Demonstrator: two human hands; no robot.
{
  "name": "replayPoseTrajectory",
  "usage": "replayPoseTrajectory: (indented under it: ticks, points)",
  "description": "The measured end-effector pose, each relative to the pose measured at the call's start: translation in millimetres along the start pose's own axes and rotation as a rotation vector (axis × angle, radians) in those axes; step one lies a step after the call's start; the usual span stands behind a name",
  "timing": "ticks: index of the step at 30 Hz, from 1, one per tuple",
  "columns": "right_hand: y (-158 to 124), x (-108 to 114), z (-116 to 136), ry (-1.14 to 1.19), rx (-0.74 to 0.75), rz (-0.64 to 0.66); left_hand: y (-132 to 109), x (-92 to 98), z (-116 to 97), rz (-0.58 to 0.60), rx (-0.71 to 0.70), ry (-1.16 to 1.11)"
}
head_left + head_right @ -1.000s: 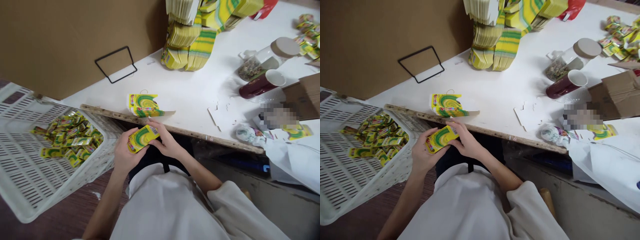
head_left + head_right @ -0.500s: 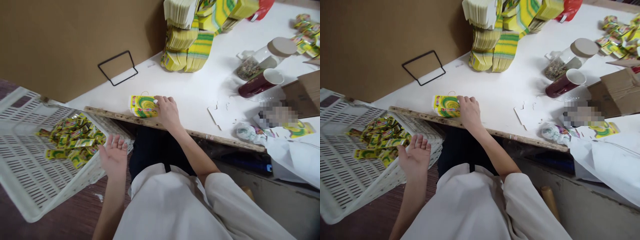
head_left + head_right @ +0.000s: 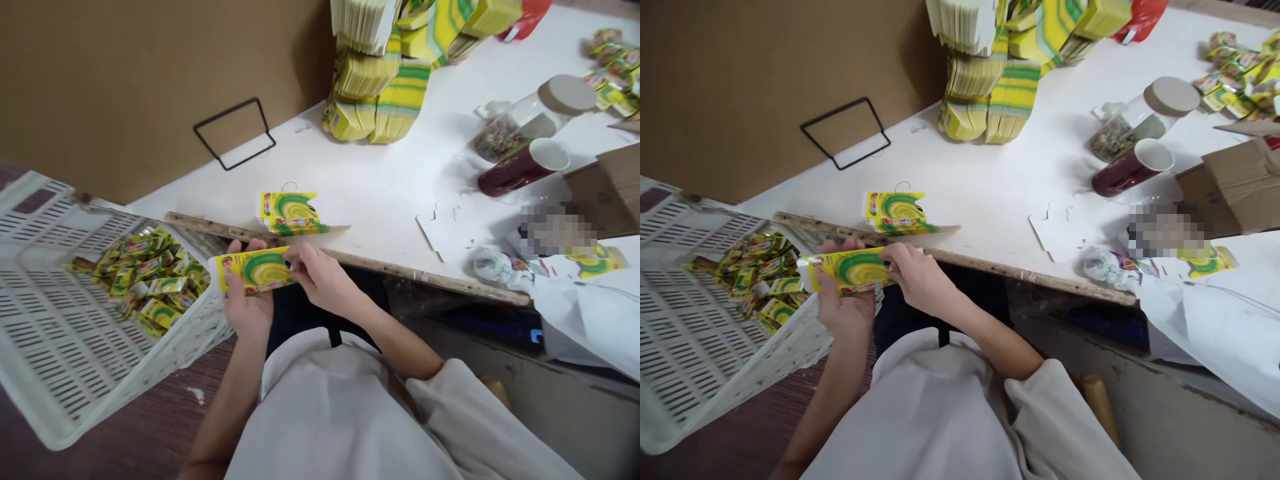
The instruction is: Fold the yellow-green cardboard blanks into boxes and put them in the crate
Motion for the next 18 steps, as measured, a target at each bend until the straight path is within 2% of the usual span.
replayPoseTrajectory:
  ticks: [2, 4, 8, 11, 13, 18]
  points:
    - [-6, -4, -3, 0.249, -0.012, -0.011, 2, -2.8, -3, -0.088, -0.067, 0.031]
    - [-7, -5, -10, 0.412, -0.045, -0.028, 2, -3.5, -5, -0.104, -0.080, 0.056]
    - [-6, -12, -23, 0.483, -0.147, -0.068, -3, -3.9, -5, 0.007, -0.038, 0.045]
    - [-8, -20, -23, 0.504, -0.155, -0.100, -5, -6.8, -1, 0.061, 0.035, 0.049]
    - [-11, -23, -19, 0.523, -0.158, -0.096, -5, -9.5, 3, 0.018, 0.040, 0.075]
    - [-17, -21, -9, 0.809, -0.255, 0.029, -7, -14.7, 5, -0.136, -0.118, 0.163]
Point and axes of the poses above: each hand's wrist, its own y-axis towards the middle knuckle, its own x-axis out of the back of the hand, z = x × y, the point moved 2 cm from there along y, towards the middle knuckle, and after that the axes turned 5 degrees about x, right-handed, at the moved point
